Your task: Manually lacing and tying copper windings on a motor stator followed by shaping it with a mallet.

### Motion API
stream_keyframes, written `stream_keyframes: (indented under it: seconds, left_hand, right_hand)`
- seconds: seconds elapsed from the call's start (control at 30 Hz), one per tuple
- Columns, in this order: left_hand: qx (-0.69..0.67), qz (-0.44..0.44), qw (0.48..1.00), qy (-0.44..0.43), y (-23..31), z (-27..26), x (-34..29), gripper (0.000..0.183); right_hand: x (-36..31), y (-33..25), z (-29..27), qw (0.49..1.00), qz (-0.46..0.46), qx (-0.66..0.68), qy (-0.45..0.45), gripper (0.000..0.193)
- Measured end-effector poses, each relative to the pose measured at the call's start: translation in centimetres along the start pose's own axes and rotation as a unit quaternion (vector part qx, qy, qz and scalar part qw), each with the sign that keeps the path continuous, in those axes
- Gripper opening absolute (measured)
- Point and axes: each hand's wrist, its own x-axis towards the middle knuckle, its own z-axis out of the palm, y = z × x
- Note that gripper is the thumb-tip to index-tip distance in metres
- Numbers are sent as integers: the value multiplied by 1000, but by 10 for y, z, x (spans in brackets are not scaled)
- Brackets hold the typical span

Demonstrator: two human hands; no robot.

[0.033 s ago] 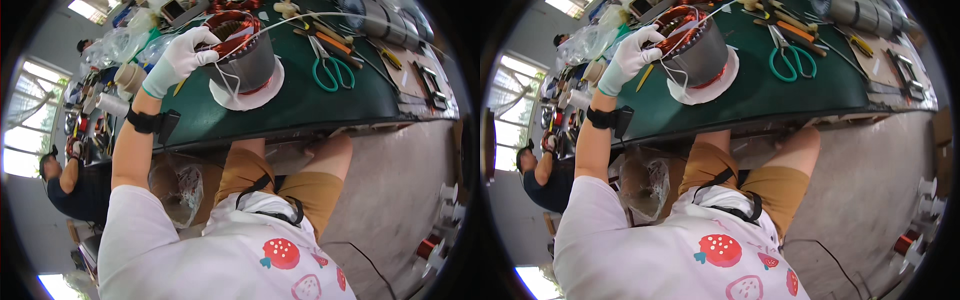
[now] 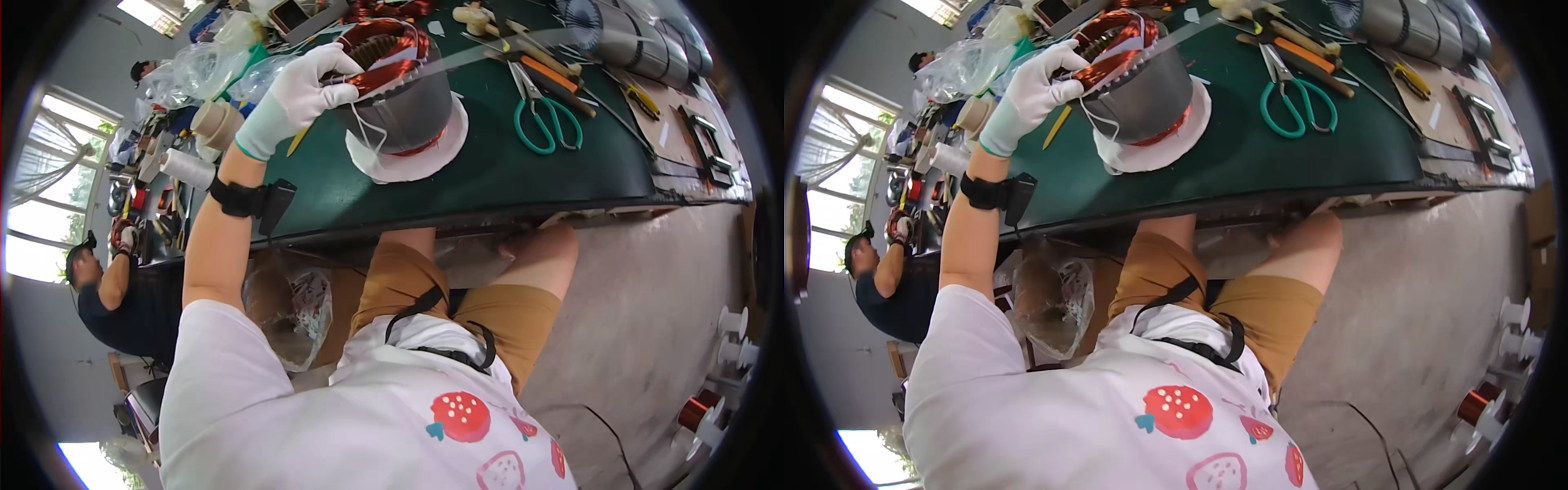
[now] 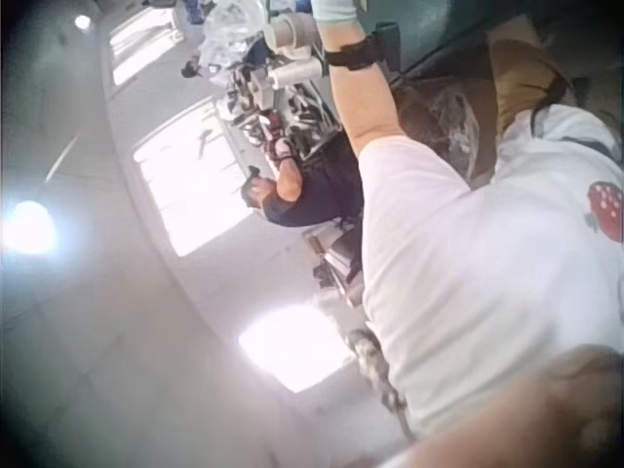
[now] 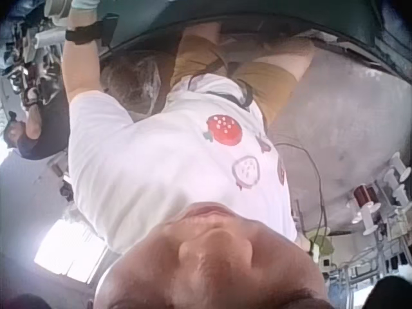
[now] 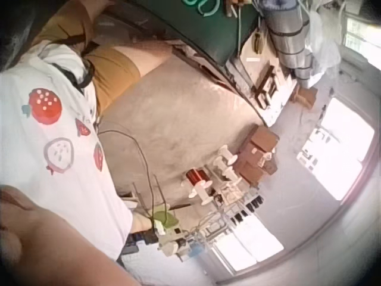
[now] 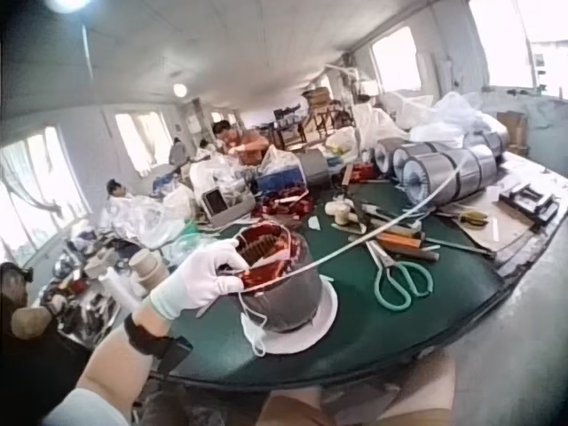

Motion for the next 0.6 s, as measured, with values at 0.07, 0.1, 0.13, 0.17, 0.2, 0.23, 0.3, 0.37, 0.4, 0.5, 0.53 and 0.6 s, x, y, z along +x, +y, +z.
stream_keyframes:
  seconds: [0.07,0.1,0.13,0.17,0.2,0.23,0.3,0.37,0.4,0.5,0.53,0.6]
  left_hand:
    - [-18,51,998,27,6,1,6,27]
    - [-44,46,997,44,25,-9,4,26]
    - [-45,52,997,47,28,-10,3,26]
    - [-22,47,997,60,26,-8,3,25]
    - [1,43,996,73,23,-7,2,23]
    - [-15,20,996,84,21,1,2,21]
    - [-33,29,994,101,28,16,8,22]
    - [-21,38,995,94,27,21,12,23]
    - [-1,33,995,91,26,14,3,23]
    - [-19,64,989,129,29,13,2,24]
    - [-22,64,988,138,31,14,1,24]
    - [-2,58,986,157,29,16,-2,24]
  right_hand:
    - [-20,-8,-17,996,72,48,22,43]
    - [-23,-23,-13,989,100,110,24,43]
    - [-21,-50,3,975,128,179,11,44]
    - [-18,-85,31,947,165,273,-17,45]
    - [-14,-128,60,900,207,379,-59,45]
    - [-13,-177,87,839,246,474,-105,46]
    - [-6,-255,134,862,188,428,-198,41]
    - [2,-369,170,869,27,338,-361,30]
    - [3,-430,184,821,32,356,-445,28]
    - [17,-550,197,749,-161,371,-525,23]
    - [23,-582,202,752,-198,357,-517,22]
    - [42,-650,206,752,-246,319,-522,23]
